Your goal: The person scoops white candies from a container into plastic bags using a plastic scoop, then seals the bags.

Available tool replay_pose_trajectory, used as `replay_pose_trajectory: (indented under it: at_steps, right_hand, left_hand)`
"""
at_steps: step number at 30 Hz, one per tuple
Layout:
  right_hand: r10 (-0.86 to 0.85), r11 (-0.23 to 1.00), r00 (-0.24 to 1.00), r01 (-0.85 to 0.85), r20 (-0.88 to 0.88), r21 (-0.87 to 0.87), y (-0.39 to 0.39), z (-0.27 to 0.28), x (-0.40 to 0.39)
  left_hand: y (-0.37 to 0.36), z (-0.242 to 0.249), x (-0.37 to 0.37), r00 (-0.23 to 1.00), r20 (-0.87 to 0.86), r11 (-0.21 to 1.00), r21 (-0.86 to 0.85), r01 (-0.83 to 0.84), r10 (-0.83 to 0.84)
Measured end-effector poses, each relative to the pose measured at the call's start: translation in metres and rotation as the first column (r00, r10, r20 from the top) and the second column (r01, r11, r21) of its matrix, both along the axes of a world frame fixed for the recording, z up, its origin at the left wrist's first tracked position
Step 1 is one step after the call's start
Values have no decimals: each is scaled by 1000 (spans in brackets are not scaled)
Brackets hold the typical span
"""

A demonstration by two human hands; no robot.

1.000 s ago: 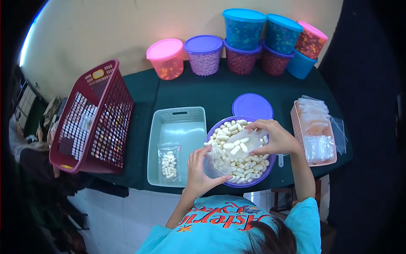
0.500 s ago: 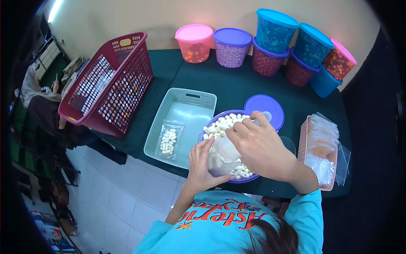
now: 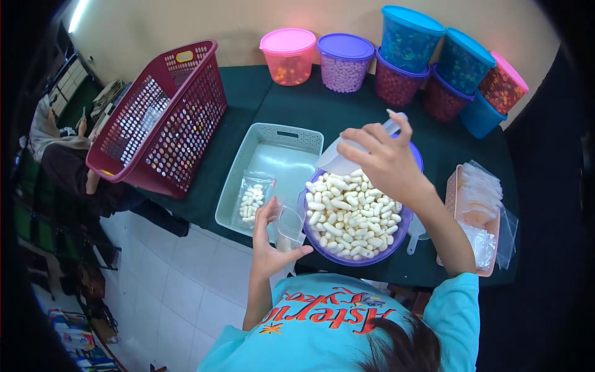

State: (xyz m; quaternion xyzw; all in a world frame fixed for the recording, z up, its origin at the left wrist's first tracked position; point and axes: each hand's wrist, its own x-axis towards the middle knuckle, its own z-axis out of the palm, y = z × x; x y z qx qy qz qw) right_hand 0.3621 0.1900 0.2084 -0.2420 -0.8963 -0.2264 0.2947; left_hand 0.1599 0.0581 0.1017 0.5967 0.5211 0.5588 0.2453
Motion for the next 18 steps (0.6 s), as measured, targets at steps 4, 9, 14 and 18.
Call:
replay_pose_trajectory:
  at_steps: [4, 9, 14, 18]
  right_hand:
    - [48, 985, 999, -49, 10, 168, 22, -39, -13]
    - [123, 919, 990, -139, 69, 369, 21, -58, -29]
    - [107, 883, 978, -175, 176, 435, 7, -55, -14]
    - [-14, 871, 973, -100, 230, 480, -11, -56, 4]
  left_hand:
    - [5, 0, -16, 999, 39, 1000, 3, 19, -19]
    - [15, -6, -39, 994, 60, 996, -3, 90, -90]
    - [30, -9, -60, 986, 55, 987, -8, 161, -160]
    - [47, -11, -69, 965, 61, 966, -24, 257, -256]
